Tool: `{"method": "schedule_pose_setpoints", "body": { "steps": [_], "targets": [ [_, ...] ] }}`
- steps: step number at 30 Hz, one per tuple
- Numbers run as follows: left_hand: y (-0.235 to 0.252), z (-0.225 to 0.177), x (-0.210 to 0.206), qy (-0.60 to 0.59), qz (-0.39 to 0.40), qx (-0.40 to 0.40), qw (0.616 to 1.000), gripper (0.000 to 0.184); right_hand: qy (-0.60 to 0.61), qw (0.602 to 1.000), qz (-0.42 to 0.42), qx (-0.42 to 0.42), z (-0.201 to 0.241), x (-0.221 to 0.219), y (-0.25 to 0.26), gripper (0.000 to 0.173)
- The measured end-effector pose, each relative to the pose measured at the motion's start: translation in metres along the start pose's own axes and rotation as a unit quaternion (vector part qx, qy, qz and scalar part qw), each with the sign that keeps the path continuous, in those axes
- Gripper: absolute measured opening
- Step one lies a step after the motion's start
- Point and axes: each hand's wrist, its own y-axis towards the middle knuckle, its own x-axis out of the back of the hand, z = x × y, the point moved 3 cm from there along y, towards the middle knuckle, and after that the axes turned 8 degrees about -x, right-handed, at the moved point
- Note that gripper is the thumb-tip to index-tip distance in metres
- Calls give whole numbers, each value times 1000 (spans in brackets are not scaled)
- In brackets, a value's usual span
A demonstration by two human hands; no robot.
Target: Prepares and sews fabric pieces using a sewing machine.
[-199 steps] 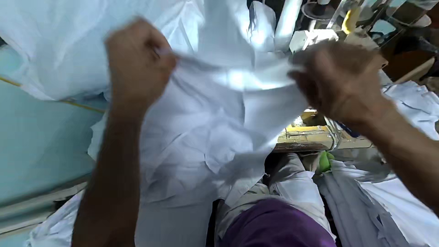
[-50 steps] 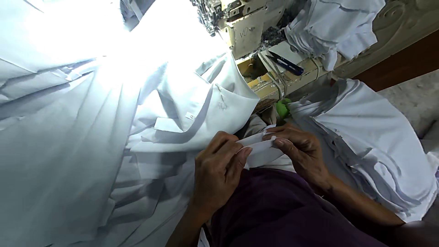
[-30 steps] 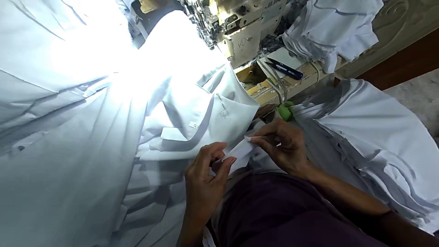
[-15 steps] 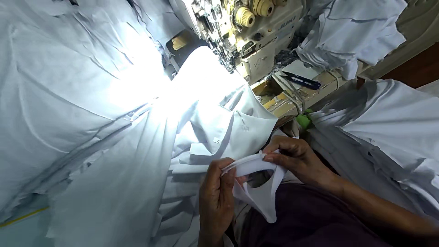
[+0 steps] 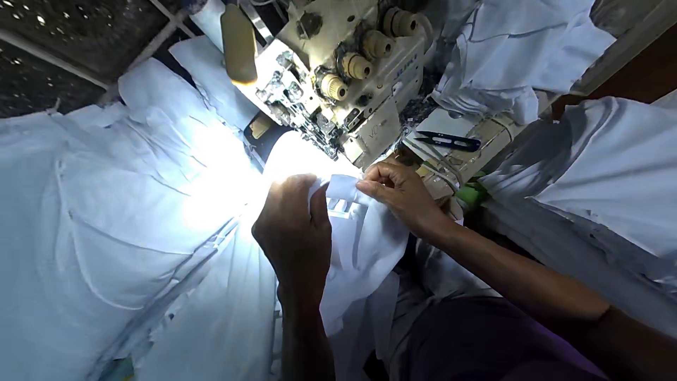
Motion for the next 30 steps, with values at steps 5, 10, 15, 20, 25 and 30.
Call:
{"method": "schedule_pose_setpoints", "body": {
  "steps": [5,10,15,20,25,30],
  "targets": [
    [-2,7,-10,23,17,11,1000,15,14,1000,-5,-23,-9,0,-3,18],
    [0,9,-19,46,15,6,999,18,-46,997,-53,38,-9,3,-2,18],
    [7,12,-22,81,22,9,996,20,-104,986,-103,85,-6,1,-1,22],
    [8,20,-34,78,49,17,996,19,-40,998,-36,-41,-6,2,8,26],
    [11,35,-41,-22,78,85,993,16,6,996,14,-93,-8,8,16,21],
    [9,53,-40,-142,87,188,968,18,-103,993,-22,48,-7,9,-1,17]
  ]
}}
